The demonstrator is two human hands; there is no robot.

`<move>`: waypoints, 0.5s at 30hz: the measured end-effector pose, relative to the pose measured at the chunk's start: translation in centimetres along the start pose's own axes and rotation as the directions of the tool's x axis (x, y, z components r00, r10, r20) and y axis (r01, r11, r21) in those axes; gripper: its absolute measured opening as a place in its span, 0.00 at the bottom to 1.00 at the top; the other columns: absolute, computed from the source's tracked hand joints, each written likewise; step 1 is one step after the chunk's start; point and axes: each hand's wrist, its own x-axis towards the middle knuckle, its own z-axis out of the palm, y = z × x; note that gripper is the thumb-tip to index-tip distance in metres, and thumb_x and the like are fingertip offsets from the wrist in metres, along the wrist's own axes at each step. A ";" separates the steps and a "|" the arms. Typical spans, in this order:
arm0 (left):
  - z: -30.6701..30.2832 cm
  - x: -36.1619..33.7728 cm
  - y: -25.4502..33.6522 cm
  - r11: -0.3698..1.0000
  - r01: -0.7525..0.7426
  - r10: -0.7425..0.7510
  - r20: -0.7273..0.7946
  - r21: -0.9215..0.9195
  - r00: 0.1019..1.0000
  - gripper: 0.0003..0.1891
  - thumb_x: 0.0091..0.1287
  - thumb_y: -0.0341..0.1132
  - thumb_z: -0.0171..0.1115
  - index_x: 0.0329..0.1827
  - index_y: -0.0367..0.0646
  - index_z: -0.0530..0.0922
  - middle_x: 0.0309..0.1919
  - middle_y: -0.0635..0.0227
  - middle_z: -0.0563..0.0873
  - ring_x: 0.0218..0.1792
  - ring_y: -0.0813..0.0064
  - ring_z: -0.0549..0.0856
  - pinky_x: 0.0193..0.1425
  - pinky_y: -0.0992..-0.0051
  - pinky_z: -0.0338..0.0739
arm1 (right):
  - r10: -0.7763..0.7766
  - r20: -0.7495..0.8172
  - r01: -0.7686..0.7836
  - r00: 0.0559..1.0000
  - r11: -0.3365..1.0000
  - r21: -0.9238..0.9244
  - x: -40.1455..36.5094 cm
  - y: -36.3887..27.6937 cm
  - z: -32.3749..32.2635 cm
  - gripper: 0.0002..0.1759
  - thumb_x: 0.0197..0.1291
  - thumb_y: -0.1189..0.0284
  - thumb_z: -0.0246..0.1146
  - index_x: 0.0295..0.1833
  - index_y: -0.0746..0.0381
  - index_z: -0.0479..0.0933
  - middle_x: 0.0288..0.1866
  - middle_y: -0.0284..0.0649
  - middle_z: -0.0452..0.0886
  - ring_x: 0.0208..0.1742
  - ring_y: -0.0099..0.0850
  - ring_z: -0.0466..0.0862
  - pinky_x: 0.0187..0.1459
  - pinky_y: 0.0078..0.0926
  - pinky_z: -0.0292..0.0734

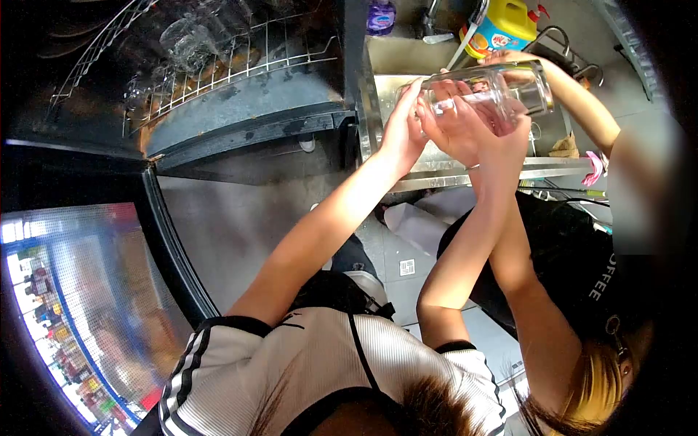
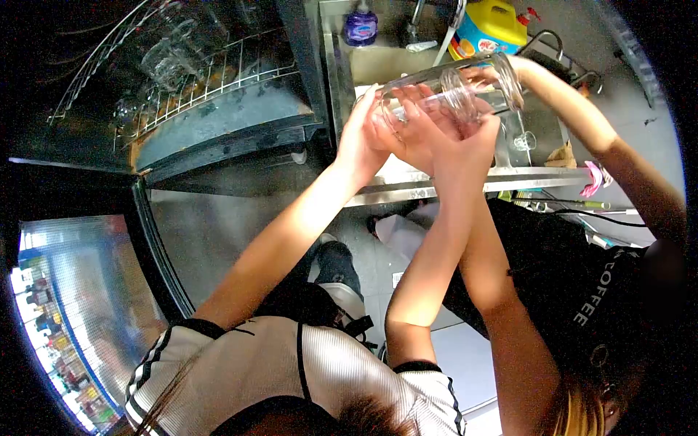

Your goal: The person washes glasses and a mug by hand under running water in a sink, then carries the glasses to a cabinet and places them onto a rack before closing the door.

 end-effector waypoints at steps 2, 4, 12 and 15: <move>1.6 -1.0 1.3 0.992 -0.124 0.124 0.004 0.022 0.992 0.18 0.64 0.43 0.55 0.56 0.53 0.66 0.47 0.77 0.70 0.48 0.85 0.70 0.51 0.83 0.63 | -0.096 -0.039 0.094 0.995 0.995 -0.039 -0.4 -0.1 0.2 0.32 0.40 0.77 0.72 0.49 0.71 0.61 0.45 0.46 0.74 0.45 0.29 0.77 0.50 0.26 0.71; 3.4 -2.4 2.8 0.982 -0.174 0.172 0.036 0.077 0.984 0.20 0.63 0.43 0.55 0.57 0.52 0.65 0.47 0.76 0.70 0.48 0.84 0.70 0.51 0.83 0.63 | -0.112 0.014 0.111 0.994 0.992 0.056 -0.9 -1.1 0.6 0.32 0.41 0.78 0.72 0.50 0.71 0.62 0.46 0.46 0.75 0.46 0.29 0.77 0.50 0.26 0.71; 6.7 -7.5 7.1 0.879 -0.423 0.381 0.210 0.219 0.901 0.32 0.60 0.37 0.58 0.65 0.40 0.54 0.56 0.64 0.64 0.59 0.74 0.62 0.65 0.75 0.51 | -0.239 0.185 0.223 0.953 0.969 0.105 -4.9 -6.4 2.6 0.43 0.48 0.88 0.59 0.69 0.64 0.47 0.54 0.50 0.71 0.53 0.35 0.75 0.51 0.29 0.72; 6.8 -8.6 8.8 0.839 -0.518 0.476 0.238 0.167 0.847 0.31 0.60 0.36 0.55 0.65 0.37 0.54 0.63 0.61 0.59 0.64 0.71 0.57 0.68 0.72 0.46 | -0.269 0.205 0.241 0.941 0.958 0.153 -6.1 -8.5 4.9 0.43 0.47 0.85 0.63 0.67 0.69 0.48 0.56 0.53 0.70 0.56 0.37 0.73 0.57 0.33 0.69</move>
